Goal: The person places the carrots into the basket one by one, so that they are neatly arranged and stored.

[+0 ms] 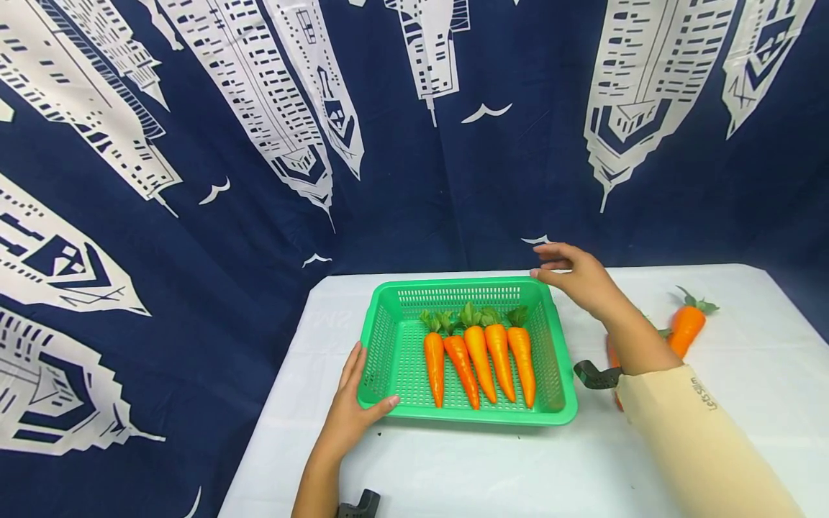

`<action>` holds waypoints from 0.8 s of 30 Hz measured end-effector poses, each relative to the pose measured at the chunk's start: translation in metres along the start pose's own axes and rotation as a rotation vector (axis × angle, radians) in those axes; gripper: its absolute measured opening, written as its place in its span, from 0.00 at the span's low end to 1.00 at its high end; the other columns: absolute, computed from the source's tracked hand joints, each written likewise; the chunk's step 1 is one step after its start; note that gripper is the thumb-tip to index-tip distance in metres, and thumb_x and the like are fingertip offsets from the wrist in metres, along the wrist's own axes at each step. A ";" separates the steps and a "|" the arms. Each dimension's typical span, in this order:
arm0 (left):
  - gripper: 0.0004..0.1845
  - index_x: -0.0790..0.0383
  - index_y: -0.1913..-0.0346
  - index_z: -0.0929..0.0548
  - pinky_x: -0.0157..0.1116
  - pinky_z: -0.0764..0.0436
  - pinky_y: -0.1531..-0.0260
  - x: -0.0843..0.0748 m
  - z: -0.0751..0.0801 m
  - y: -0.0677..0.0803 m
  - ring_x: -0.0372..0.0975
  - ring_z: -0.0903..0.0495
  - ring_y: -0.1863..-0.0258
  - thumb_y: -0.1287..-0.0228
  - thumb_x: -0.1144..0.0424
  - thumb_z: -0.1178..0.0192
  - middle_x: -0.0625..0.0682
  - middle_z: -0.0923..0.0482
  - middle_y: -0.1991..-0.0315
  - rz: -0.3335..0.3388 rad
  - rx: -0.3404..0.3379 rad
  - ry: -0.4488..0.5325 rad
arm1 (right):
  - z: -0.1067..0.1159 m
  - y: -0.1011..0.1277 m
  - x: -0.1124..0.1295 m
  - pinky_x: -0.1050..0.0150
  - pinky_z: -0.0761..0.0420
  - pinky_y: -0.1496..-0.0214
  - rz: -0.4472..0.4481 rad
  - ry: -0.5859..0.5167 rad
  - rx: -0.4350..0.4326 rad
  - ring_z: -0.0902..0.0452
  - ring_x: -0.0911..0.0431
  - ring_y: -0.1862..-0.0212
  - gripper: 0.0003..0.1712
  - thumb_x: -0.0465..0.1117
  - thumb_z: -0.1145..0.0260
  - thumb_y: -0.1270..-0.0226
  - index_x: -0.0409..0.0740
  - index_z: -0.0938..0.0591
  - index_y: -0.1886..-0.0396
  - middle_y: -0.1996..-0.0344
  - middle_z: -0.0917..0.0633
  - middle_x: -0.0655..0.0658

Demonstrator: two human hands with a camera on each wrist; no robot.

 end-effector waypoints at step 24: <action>0.59 0.46 0.18 0.50 0.68 0.46 0.28 0.001 0.001 -0.001 0.53 0.55 0.18 0.47 0.42 0.24 0.36 0.62 0.17 -0.008 0.002 0.003 | 0.095 0.056 -0.140 0.26 0.28 0.42 -0.314 0.136 -0.111 0.39 0.24 0.32 0.53 0.71 0.47 0.29 0.40 0.45 0.20 0.27 0.37 0.23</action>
Point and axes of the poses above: each hand's wrist, its own y-axis away from the middle knuckle, its own z-axis out of the back of the hand, x = y × z, the point moved 9 cm from there along -y, towards the middle knuckle
